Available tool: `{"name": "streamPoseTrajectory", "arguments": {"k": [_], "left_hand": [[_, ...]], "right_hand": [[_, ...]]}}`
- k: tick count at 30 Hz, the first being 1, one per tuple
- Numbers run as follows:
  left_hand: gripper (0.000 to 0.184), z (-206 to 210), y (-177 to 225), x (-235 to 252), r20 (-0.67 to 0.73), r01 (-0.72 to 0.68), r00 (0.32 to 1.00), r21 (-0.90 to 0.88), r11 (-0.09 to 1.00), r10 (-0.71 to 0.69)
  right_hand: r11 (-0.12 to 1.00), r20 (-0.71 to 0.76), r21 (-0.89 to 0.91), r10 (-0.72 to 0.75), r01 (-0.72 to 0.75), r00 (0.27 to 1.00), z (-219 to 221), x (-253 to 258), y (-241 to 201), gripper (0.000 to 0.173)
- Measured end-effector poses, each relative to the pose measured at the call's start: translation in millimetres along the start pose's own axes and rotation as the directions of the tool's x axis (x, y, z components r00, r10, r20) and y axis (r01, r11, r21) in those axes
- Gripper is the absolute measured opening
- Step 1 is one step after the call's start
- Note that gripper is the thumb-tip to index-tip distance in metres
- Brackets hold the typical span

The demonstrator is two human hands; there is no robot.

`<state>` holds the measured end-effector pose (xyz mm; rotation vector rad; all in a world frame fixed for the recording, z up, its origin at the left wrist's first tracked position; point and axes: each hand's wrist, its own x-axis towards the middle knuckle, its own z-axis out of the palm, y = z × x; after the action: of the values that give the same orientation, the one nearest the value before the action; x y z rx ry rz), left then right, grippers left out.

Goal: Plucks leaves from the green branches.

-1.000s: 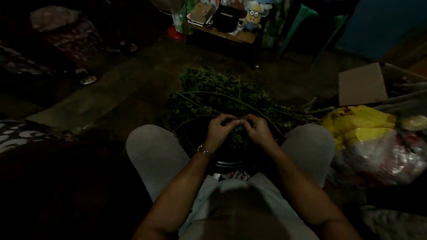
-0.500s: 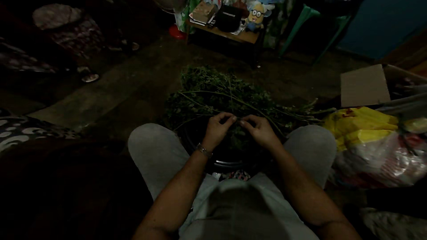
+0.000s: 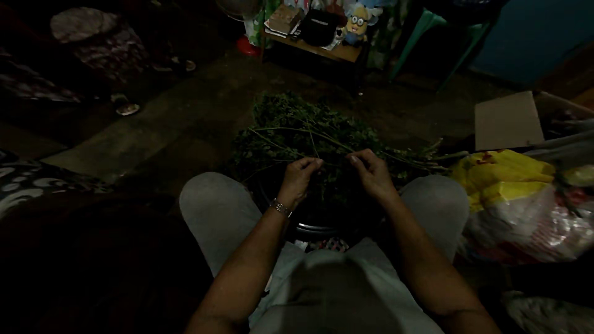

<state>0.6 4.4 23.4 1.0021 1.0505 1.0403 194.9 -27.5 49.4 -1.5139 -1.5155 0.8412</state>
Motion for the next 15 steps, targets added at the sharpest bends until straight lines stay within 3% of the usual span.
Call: {"name": "streamPoseTrajectory", "arguments": {"k": [7, 10, 13, 15], "left_hand": [[0.013, 0.1, -0.6, -2.1, 0.019, -0.042, 0.999, 0.183, 0.982, 0.039], [0.013, 1.7, -1.2, -3.6, 0.057, -0.072, 0.997, 0.265, 0.962, 0.059], [0.012, 3.3, -0.3, -4.2, 0.078, -0.084, 0.995, 0.286, 0.955, 0.064], [0.013, 2.1, -0.2, -3.9, 0.104, -0.107, 0.991, 0.296, 0.949, 0.079]], "right_hand": [[0.988, 0.118, -0.057, -0.133, 0.141, 0.984, 4.8, -0.5, 3.1, 0.023], [0.998, 0.163, -0.058, -0.025, 0.035, 0.986, 11.2, -3.6, -3.3, 0.029], [0.988, 0.207, -0.066, 0.147, -0.136, 0.967, 12.1, -1.4, -9.8, 0.020], [0.982, 0.193, -0.110, 0.175, -0.156, 0.965, 10.3, 0.9, -9.2, 0.020]]}}
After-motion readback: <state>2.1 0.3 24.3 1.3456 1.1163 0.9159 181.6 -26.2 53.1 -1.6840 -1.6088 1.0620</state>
